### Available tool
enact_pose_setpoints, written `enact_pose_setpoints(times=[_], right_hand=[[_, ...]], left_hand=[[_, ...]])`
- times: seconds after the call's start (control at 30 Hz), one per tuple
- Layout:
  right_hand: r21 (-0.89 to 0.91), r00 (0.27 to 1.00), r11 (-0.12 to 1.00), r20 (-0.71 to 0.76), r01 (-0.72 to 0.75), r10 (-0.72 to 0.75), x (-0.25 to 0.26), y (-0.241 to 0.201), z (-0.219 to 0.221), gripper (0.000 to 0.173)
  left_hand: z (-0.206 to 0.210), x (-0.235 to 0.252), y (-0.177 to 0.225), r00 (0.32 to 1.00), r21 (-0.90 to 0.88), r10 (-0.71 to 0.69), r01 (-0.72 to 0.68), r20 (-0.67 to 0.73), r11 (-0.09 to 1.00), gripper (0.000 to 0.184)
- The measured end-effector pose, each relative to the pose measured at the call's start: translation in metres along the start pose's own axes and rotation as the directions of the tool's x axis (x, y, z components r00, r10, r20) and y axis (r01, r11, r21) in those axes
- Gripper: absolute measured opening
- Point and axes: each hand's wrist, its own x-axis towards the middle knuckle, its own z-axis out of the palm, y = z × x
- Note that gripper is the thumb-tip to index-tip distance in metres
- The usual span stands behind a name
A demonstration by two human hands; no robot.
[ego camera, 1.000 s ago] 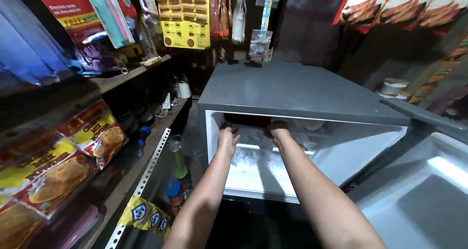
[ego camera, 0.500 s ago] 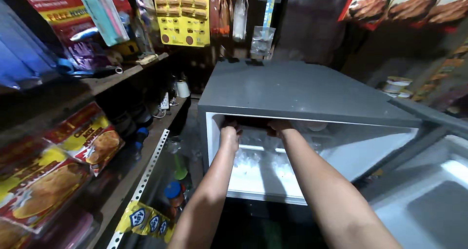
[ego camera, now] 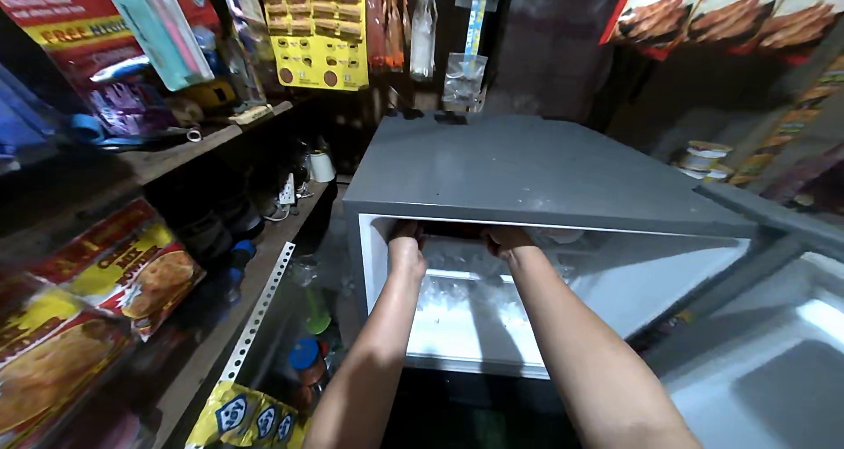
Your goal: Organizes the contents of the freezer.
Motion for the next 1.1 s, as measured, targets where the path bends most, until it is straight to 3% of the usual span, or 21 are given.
enact_pose_setpoints(times=[0.3,0.43,0.63,0.83,1.0,1.1], right_hand=[[0.101,0.999,0.995,-0.034,-0.002,0.005,0.001,0.001,0.002,0.013],[0.150,0.995,0.985,-0.045,0.090,-0.085,0.006,0.009,0.005,0.008],[0.131,0.995,0.988,-0.067,0.081,-0.073,0.009,0.010,0.004,0.012],[0.090,0.993,0.990,-0.063,0.106,-0.101,0.019,0.015,0.004,0.013],[0.181,0.991,0.975,-0.057,0.126,-0.118,0.011,0.013,0.006,0.014],[0.102,0.987,0.982,-0.065,0.156,-0.150,0.017,0.018,0.005,0.023]], left_hand=[[-0.003,0.004,-0.005,0.999,0.017,0.038,-0.039,0.013,0.999,0.017],[-0.004,0.005,-0.006,0.997,0.035,0.058,-0.060,0.046,0.998,0.019],[-0.002,0.006,-0.005,0.997,0.014,0.066,-0.067,0.034,0.998,0.011],[0.000,0.004,-0.006,0.998,0.006,0.068,-0.068,0.014,0.998,0.014],[-0.001,0.007,-0.008,0.998,0.006,0.063,-0.063,-0.010,0.998,0.011],[-0.002,0.006,-0.007,0.998,0.000,0.056,-0.056,0.004,0.998,0.013]])
